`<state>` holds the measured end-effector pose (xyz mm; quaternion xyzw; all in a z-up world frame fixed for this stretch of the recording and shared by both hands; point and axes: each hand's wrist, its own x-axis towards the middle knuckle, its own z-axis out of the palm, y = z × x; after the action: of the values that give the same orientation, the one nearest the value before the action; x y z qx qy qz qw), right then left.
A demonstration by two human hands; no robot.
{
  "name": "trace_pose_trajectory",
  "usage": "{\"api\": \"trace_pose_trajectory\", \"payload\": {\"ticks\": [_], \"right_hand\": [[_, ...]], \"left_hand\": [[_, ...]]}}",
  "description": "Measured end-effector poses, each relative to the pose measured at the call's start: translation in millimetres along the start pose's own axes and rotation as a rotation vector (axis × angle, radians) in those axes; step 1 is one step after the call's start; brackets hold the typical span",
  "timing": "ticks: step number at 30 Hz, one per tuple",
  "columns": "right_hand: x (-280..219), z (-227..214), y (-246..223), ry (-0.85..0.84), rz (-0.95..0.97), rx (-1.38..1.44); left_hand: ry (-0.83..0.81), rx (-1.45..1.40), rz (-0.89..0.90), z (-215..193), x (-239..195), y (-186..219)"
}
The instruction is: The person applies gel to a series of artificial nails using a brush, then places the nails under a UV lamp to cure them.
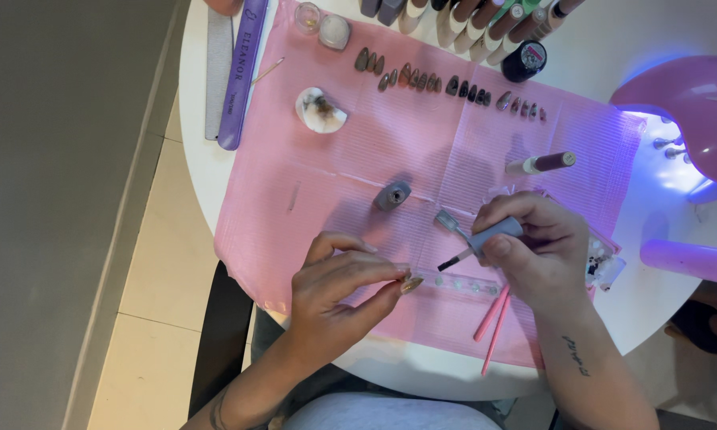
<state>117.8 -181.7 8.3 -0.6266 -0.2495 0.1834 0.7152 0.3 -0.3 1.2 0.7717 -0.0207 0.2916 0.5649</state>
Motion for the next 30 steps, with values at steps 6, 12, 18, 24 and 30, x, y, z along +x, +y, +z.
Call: {"api": "trace_pose_trajectory", "payload": {"ticks": [6, 12, 18, 24, 30], "right_hand": [[0, 6, -12, -0.003, -0.016, -0.24], [3, 16, -18, -0.145, -0.148, -0.337], [2, 14, -18, -0.113, -0.152, -0.406], [1, 12, -18, -0.043, -0.09, -0.344], [2, 9, -17, 0.046, -0.04, -0.399]], "left_hand": [[0.009, 0.042, -0.006, -3, -2, -3], [-0.016, 0.052, -0.025, -5, -1, 0], [-0.011, 0.052, -0.003, -5, 0, 0], [-0.016, 0.063, 0.003, -5, 0, 2], [-0.012, 0.067, 0.0, -5, -1, 1]]}}
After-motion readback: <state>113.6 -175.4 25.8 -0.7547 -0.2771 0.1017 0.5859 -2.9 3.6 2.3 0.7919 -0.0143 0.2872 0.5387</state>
